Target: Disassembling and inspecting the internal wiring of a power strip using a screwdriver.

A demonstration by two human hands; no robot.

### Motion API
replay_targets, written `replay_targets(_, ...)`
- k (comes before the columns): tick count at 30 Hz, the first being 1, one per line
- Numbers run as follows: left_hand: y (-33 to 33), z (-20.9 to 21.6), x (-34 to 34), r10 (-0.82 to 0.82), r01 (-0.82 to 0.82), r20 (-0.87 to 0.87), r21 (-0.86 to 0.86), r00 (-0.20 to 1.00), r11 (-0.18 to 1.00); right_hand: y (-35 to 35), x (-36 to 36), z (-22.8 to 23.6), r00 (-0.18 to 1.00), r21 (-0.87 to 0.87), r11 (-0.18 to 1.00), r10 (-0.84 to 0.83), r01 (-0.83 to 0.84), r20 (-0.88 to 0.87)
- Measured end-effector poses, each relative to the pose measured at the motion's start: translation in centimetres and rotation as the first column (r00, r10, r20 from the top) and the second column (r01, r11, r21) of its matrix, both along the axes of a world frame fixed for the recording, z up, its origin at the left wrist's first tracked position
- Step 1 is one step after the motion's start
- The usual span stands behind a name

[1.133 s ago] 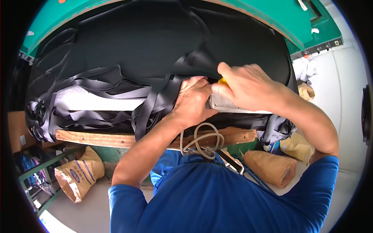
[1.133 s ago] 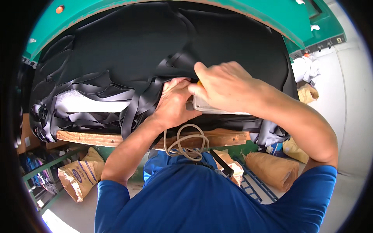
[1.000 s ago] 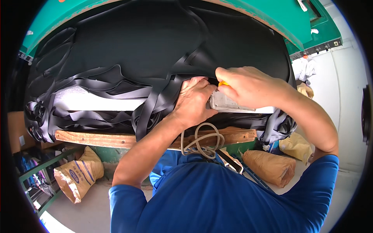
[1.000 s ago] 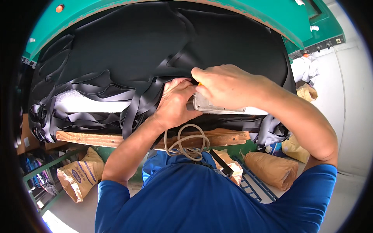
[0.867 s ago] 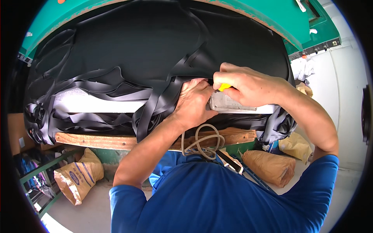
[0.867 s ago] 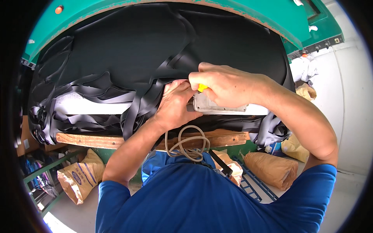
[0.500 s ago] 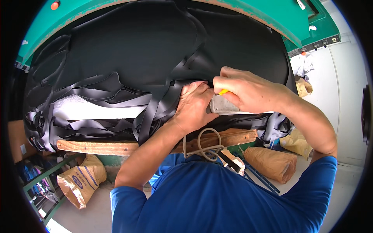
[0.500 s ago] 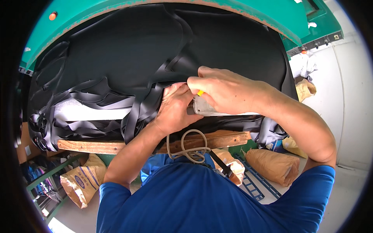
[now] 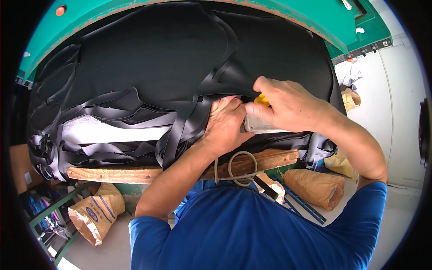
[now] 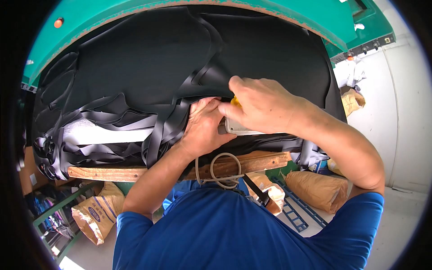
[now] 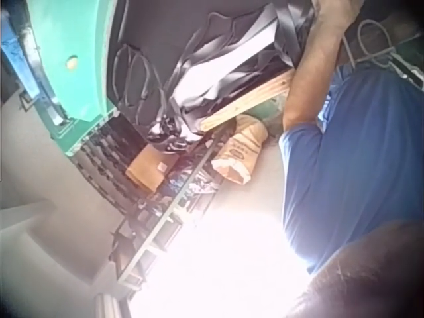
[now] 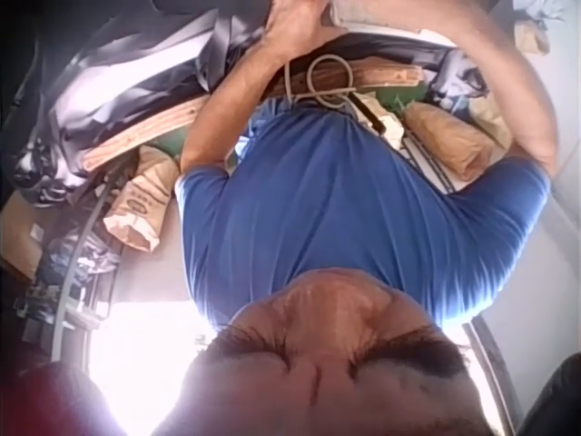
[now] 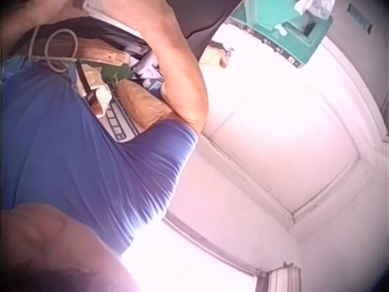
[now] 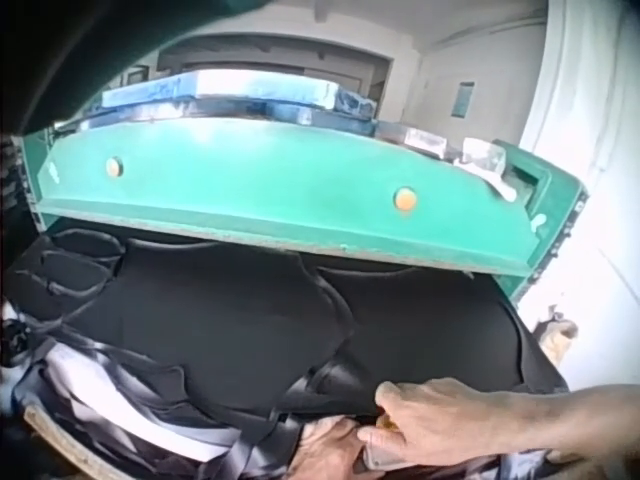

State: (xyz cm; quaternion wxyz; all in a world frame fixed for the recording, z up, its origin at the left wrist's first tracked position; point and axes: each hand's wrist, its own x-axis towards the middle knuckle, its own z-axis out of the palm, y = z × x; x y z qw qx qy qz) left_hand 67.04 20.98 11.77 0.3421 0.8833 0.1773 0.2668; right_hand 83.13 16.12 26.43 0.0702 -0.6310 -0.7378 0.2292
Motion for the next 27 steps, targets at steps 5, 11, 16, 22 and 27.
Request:
replay_targets(5, 0.0, -0.1, -0.1, -0.003, 0.003, 0.027, -0.005, 1.000, 1.000, 0.0, 0.3, 0.9, 0.998, -0.127, 0.990, 0.056, -0.055, 0.002)
replay_targets(11, 0.0, 0.3, -0.1, -0.022, 0.022, -0.006, -0.013, 1.000, 1.000, 0.3, -0.7, 1.1, 0.946, -0.206, 0.957, -0.137, 0.203, 0.293)
replay_targets(16, 0.0, 0.3, -0.1, -0.015, 0.015, 0.008, -0.014, 1.000, 1.000, 0.1, 1.5, -0.6, 0.996, -0.027, 0.996, 0.089, -0.090, -0.025)
replay_targets(22, 0.0, 0.3, -0.1, -0.002, 0.002, 0.027, -0.009, 1.000, 1.000, 0.3, -0.4, 0.6, 0.960, -0.060, 0.996, -0.040, 0.059, 0.278)
replay_targets(27, 0.0, 0.4, -0.1, -0.011, 0.012, 0.035, -0.011, 0.999, 1.000, -0.4, 0.6, -0.3, 0.995, 0.021, 0.996, 0.090, -0.091, 0.038)
